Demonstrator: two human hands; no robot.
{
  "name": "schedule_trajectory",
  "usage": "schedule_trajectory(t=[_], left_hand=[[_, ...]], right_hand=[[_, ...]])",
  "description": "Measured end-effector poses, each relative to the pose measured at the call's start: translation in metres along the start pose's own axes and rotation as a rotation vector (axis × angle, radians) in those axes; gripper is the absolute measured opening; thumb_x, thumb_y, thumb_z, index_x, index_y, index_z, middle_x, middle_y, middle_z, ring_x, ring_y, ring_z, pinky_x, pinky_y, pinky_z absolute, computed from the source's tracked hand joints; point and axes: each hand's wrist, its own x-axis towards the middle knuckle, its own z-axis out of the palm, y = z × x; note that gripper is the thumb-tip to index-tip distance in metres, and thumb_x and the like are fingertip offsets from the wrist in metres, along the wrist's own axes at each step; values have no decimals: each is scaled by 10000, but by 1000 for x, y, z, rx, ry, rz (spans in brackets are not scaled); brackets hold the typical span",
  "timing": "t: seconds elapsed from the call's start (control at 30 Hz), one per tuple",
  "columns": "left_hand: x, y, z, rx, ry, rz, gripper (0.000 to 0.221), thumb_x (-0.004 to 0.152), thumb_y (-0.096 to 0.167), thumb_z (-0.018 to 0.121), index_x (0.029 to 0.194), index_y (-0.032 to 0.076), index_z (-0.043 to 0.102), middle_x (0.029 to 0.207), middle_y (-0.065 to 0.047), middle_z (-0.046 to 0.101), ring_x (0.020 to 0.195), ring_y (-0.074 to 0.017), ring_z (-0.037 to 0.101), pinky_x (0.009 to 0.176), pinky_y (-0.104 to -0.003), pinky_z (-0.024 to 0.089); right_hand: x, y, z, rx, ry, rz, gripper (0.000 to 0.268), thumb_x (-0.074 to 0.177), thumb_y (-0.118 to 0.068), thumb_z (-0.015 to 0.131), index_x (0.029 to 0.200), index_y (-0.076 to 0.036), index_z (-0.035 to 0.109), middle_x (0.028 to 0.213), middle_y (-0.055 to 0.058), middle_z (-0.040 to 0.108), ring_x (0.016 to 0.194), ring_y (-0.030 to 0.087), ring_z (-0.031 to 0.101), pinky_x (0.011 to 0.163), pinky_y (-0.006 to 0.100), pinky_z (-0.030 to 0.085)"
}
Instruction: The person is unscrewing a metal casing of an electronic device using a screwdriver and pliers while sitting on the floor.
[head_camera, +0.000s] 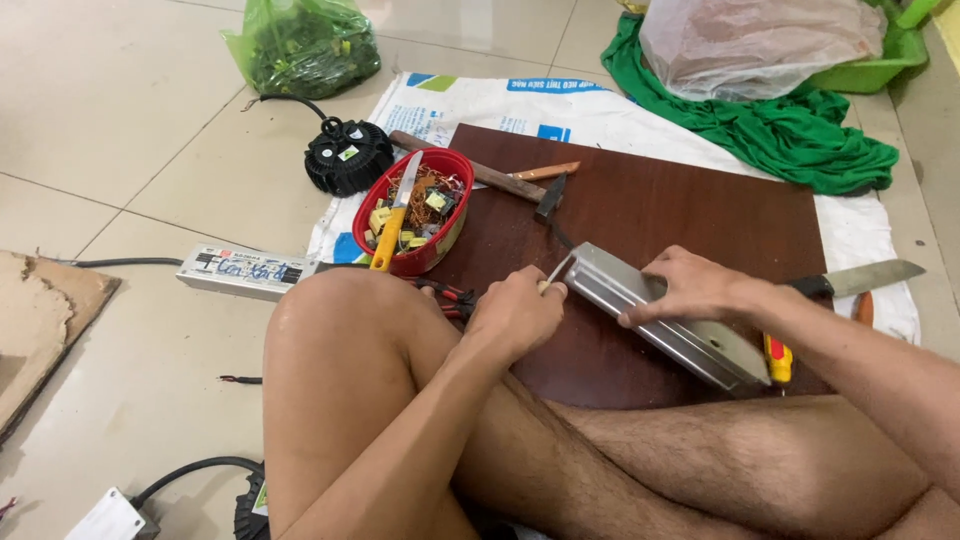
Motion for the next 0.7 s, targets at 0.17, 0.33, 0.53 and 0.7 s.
schedule_trajectory(t=[0.17, 0.33, 0.53, 0.7], left_hand=[[14, -6, 5, -34, 17, -16, 583, 1016, 395, 399, 1466, 79, 593, 1263, -279, 702, 1224, -461, 675, 966, -568, 565], [20, -5, 10, -7, 13, -26, 607, 992, 417, 377, 1461, 105, 603, 1277, -269, 698, 1256, -462, 658, 1008, -567, 548], [30, 10, 14, 34, 67, -11, 593, 990, 412, 385, 1443, 108, 620, 1281, -257, 703, 1269, -455, 654, 1019, -565, 544], [39, 23, 25, 58, 16, 0, 606, 981, 364, 366, 1477, 101, 595, 1315, -267, 690, 1298, -466, 635, 1059, -566, 517]], right_hand=[[1, 0, -9, 72, -156, 1, 1138, 722, -901, 662, 1493, -66, 610, 1629, 199, 458, 1533, 402, 439, 1261, 522, 415], [-13, 2, -23, 204, -214, 4, 925, 776, -766, 709, 1434, -116, 708, 1482, 191, 671, 1418, 368, 598, 1167, 478, 510], [-26, 11, -21, 433, -102, 101, 769, 860, -634, 728, 1420, -107, 740, 1360, 222, 743, 1268, 380, 698, 965, 487, 612], [-20, 12, 13, 150, 57, 33, 740, 958, -749, 404, 1560, -320, 443, 1431, 189, 674, 1321, 423, 647, 1092, 567, 536]])
